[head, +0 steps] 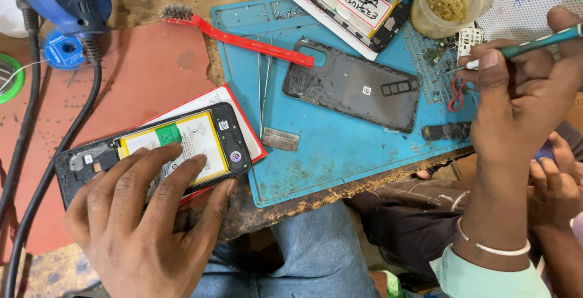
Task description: The person cleans a smartphone camera module with a tissue and screwdriver, then installs it into the phone chassis. They secure the module and other internal components by tightening screws with a screwdriver.
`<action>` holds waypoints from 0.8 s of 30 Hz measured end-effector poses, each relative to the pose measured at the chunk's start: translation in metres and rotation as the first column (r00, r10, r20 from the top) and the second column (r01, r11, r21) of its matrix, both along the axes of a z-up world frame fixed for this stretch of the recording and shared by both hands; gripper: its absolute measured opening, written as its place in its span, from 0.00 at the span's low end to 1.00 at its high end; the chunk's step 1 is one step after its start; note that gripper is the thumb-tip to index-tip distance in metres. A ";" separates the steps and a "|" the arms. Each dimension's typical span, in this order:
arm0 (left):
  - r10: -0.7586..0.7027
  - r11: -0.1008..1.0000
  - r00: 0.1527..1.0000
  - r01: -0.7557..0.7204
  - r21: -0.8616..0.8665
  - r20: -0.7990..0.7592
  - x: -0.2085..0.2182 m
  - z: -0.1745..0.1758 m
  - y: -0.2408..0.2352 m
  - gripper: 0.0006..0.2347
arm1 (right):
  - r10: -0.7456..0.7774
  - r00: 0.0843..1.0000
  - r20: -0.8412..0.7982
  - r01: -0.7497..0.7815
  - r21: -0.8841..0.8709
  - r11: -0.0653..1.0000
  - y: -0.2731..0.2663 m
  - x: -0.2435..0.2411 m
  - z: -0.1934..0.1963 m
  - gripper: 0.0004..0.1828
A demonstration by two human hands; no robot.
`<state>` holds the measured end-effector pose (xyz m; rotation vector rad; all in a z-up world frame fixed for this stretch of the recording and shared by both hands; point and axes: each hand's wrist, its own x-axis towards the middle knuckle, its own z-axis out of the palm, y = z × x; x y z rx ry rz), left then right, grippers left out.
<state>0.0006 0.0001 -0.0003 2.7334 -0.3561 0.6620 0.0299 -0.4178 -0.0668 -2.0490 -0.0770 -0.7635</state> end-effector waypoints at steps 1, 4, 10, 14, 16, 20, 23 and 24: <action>0.008 1.000 1.000 -0.008 0.002 -0.009 0.000 0.000 0.000 0.17 | 0.002 1.000 0.004 -0.002 -0.006 1.000 -0.002 -0.001 -0.002 0.31; 0.018 1.000 1.000 -0.018 0.009 -0.019 -0.001 -0.001 0.000 0.17 | 0.009 1.000 0.009 -0.009 -0.038 0.999 -0.006 -0.001 -0.005 0.30; 0.010 1.000 1.000 -0.010 0.006 -0.002 0.000 -0.001 0.000 0.18 | -0.015 1.000 0.006 0.014 0.048 0.999 -0.005 0.000 -0.003 0.31; 0.015 1.000 1.000 -0.015 0.005 0.005 0.000 -0.001 0.000 0.17 | 0.041 0.999 0.003 -0.040 0.310 0.950 0.006 -0.001 0.012 0.34; -0.002 1.000 1.000 0.002 -0.003 0.015 0.001 0.000 0.000 0.17 | 0.105 0.994 0.033 -0.109 0.383 0.917 0.018 -0.003 0.022 0.32; 0.016 1.000 0.999 -0.015 -0.011 0.033 -0.001 -0.001 -0.001 0.16 | 0.218 0.974 0.058 -0.216 0.518 0.828 0.059 -0.009 0.044 0.32; -0.017 0.996 0.998 0.021 -0.086 0.058 -0.003 -0.002 0.003 0.17 | 0.333 0.937 0.111 -0.315 0.681 0.661 0.105 -0.012 0.053 0.30; -0.030 0.992 0.997 0.038 -0.122 0.065 -0.005 -0.002 0.005 0.16 | 0.367 0.921 0.131 -0.338 0.737 0.586 0.121 -0.012 0.055 0.28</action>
